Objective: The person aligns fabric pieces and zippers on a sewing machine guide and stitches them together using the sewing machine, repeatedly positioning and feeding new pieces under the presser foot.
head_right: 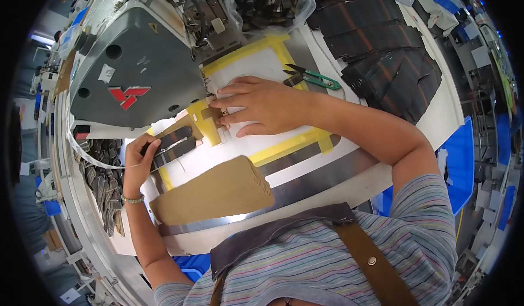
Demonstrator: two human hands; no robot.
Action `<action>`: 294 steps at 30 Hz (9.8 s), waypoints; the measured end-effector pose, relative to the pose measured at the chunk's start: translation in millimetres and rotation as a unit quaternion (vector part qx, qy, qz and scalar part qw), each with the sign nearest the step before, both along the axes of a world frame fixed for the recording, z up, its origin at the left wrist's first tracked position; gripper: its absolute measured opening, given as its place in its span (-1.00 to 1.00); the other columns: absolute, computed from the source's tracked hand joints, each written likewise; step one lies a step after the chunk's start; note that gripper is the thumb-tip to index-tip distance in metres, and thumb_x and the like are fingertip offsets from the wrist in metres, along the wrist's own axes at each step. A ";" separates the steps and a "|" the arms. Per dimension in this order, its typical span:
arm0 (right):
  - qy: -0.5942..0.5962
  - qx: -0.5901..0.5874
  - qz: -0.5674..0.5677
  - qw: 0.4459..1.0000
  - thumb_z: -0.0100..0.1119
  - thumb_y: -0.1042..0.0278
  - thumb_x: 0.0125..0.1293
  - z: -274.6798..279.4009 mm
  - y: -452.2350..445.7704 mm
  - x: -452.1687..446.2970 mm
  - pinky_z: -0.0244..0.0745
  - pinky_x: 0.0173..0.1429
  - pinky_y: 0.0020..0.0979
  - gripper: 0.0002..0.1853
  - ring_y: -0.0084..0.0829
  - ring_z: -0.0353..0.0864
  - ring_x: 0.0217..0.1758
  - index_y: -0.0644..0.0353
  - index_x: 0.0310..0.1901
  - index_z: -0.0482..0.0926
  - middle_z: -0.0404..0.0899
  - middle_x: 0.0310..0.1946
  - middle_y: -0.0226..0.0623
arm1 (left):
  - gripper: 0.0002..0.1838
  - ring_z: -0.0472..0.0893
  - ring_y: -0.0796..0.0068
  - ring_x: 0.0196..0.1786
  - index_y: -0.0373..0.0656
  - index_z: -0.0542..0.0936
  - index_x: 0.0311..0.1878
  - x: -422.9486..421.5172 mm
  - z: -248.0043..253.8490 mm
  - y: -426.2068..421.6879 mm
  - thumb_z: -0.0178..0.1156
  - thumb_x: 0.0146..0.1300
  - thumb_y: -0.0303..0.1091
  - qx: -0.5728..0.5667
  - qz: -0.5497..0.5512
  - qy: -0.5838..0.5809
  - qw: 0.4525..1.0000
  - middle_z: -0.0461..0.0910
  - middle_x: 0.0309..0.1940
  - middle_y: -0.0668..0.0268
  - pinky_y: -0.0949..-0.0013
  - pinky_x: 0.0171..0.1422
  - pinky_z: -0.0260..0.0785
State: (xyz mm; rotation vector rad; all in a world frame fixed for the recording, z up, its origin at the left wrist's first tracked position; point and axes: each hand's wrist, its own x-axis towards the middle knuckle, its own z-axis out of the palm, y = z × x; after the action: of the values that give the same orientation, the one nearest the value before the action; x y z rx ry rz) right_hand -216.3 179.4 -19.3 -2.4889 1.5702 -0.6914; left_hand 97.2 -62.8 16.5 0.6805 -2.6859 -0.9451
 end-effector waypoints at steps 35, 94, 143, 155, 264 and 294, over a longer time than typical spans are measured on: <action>0.001 -0.087 -0.012 0.996 0.26 0.14 0.49 -7.7 4.3 1.8 0.36 0.58 -0.12 -0.62 -0.25 0.50 0.49 0.10 0.23 0.72 0.62 0.38 -0.30 | -0.35 0.46 -0.08 0.47 -0.29 0.61 0.37 -42.6 -6.7 93.1 0.46 0.28 -0.16 -0.268 -0.141 -0.044 0.952 0.59 0.42 0.08 -0.07 0.47 0.31; -0.001 -0.109 0.003 0.994 0.31 0.09 0.44 2.4 3.9 3.5 0.30 0.64 -0.10 -0.60 -0.27 0.52 0.47 0.14 0.17 0.68 0.64 0.33 -0.32 | -0.29 0.49 -0.06 0.47 -0.32 0.55 0.44 -41.6 -2.8 90.7 0.44 0.25 -0.21 -0.271 -0.137 -0.048 0.952 0.52 0.47 0.08 -0.03 0.51 0.36; 0.072 -0.068 -0.025 0.995 0.27 0.05 0.47 3.8 8.0 10.4 0.33 0.61 -0.14 -0.58 -0.32 0.52 0.48 0.10 0.22 0.67 0.65 0.31 -0.36 | -0.26 0.43 -0.17 0.54 -0.45 0.55 0.35 -40.4 6.9 86.1 0.48 0.13 -0.26 -0.237 -0.185 -0.073 0.951 0.53 0.42 -0.04 -0.02 0.57 0.37; 0.015 -0.137 -0.069 0.988 0.40 0.18 0.30 1.9 3.7 3.7 0.50 0.46 -0.17 -0.63 -0.25 0.62 0.31 0.14 0.08 0.70 0.69 0.20 -0.33 | -0.26 0.46 -0.14 0.52 -0.42 0.54 0.39 -40.3 1.2 84.2 0.47 0.16 -0.26 -0.218 -0.170 -0.056 0.959 0.52 0.47 0.01 -0.01 0.56 0.37; 0.014 -0.061 -0.051 0.997 0.39 0.14 0.37 -2.5 4.4 12.8 0.37 0.60 -0.17 -0.50 -0.36 0.58 0.41 0.18 0.28 0.64 0.68 0.27 -0.36 | -0.29 0.54 -0.08 0.35 -0.24 0.57 0.45 -39.6 4.6 86.2 0.44 0.24 -0.21 -0.277 -0.154 -0.086 0.945 0.51 0.49 0.25 0.00 0.43 0.48; 0.213 0.167 -0.254 0.928 0.38 0.40 0.23 79.1 52.2 -29.8 0.62 -0.09 -0.21 -0.77 -0.26 0.70 0.00 0.23 -0.09 0.71 0.63 -0.04 -0.31 | -0.26 0.51 -0.04 0.43 -0.32 0.56 0.43 -35.7 -2.5 78.0 0.45 0.25 -0.13 -0.260 -0.145 -0.054 0.953 0.54 0.45 0.17 0.01 0.50 0.42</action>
State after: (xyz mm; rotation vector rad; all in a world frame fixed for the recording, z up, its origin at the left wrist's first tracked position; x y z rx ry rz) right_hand -246.1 231.7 59.7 -2.0746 2.2936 0.1082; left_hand 61.4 15.2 14.0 0.2335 -2.9917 -0.2168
